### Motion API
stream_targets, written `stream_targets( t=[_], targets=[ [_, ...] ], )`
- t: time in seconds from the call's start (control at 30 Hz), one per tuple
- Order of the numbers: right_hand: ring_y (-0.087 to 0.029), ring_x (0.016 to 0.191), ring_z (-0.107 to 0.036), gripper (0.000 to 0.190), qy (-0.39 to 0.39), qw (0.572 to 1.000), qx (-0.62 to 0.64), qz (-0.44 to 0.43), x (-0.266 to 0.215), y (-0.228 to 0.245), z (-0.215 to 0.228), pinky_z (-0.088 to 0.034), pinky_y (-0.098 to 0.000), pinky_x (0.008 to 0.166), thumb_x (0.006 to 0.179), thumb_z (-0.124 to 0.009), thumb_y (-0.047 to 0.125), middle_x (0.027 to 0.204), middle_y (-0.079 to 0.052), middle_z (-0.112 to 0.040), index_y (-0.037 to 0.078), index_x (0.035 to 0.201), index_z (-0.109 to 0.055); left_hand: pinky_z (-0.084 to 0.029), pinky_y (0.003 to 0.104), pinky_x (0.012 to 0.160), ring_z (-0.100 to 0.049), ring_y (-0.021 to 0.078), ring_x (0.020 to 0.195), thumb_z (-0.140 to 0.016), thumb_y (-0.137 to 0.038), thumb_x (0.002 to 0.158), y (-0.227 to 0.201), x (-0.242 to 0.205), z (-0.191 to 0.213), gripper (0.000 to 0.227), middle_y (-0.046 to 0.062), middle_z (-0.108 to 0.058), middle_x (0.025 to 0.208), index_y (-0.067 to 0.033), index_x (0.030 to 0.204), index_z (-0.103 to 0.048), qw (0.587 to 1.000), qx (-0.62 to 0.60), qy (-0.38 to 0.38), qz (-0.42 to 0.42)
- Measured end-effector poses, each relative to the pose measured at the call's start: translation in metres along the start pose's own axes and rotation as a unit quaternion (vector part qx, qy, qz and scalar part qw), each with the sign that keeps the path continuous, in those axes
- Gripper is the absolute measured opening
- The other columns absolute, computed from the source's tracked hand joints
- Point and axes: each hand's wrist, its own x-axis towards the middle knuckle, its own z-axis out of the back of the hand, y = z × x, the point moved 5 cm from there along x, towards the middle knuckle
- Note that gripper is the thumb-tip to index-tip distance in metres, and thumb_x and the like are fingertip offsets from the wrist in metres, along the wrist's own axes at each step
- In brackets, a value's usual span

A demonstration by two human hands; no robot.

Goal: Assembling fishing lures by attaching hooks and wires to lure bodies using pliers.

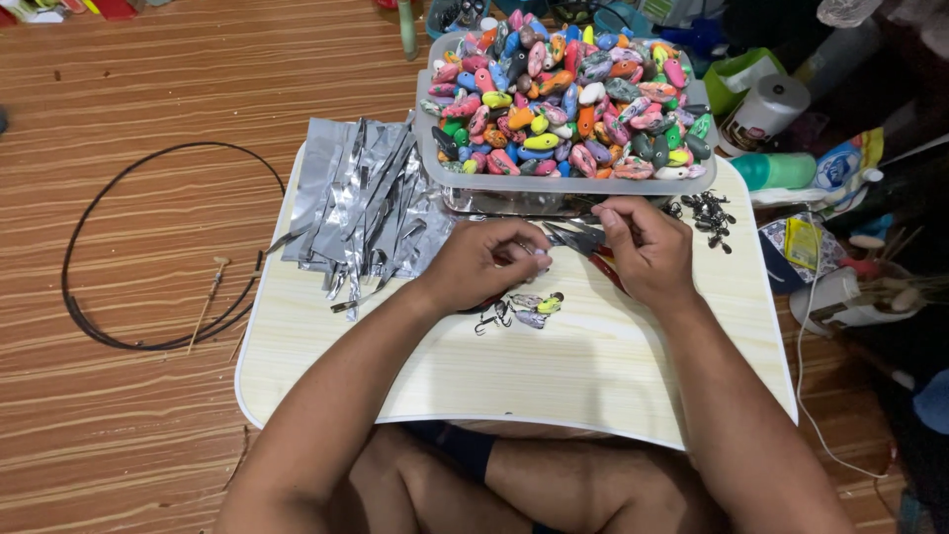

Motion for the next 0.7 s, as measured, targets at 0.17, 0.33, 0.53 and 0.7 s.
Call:
stream_targets(
  t=[0.17,0.33,0.53,0.7],
  targets=[
    [-0.023,0.051,-0.055,0.013,0.015,1.0,-0.006,-0.004,-0.002,-0.003,0.0,-0.049,-0.0342,0.055,0.105,-0.067,0.01,0.06,-0.008,-0.063,0.007,0.104,-0.08,-0.059,0.033,0.075,-0.07,0.0177,0.076,-0.08,-0.01,0.084,-0.018,-0.001,-0.006,0.012,0.007,-0.075,0.077,-0.0079,0.095,-0.074,0.993,0.112,0.027,-0.037],
    [-0.023,0.051,-0.055,0.013,0.014,1.0,-0.006,-0.009,-0.003,-0.002,0.0,-0.049,-0.0344,0.055,0.106,-0.067,0.008,0.06,-0.008,-0.063,0.006,0.104,-0.079,-0.056,0.035,0.078,-0.067,0.0217,0.079,-0.08,-0.016,0.084,-0.015,-0.002,-0.006,0.011,0.004,-0.075,0.075,-0.0121,0.093,-0.074,0.981,0.179,0.022,-0.068],
    [-0.021,0.049,-0.056,0.018,-0.046,0.999,0.001,-0.007,-0.001,-0.001,0.005,-0.051,-0.035,0.056,0.107,-0.061,0.011,0.056,-0.009,-0.061,0.005,0.107,-0.079,-0.059,0.031,0.069,-0.07,0.0209,0.074,-0.079,-0.013,0.086,-0.013,-0.001,-0.005,0.013,0.008,-0.073,0.077,-0.011,0.097,-0.073,0.983,0.158,-0.019,-0.091],
    [-0.019,0.05,-0.054,0.02,-0.147,0.989,0.023,-0.021,-0.001,-0.01,0.015,-0.048,-0.0326,0.056,0.114,-0.049,0.008,0.061,-0.009,-0.059,-0.003,0.115,-0.065,-0.055,0.034,0.081,-0.069,0.0231,0.083,-0.083,-0.024,0.088,-0.019,0.001,0.006,0.014,0.0,-0.077,0.086,-0.0165,0.09,-0.072,0.95,0.218,-0.119,-0.19]
  ],
)
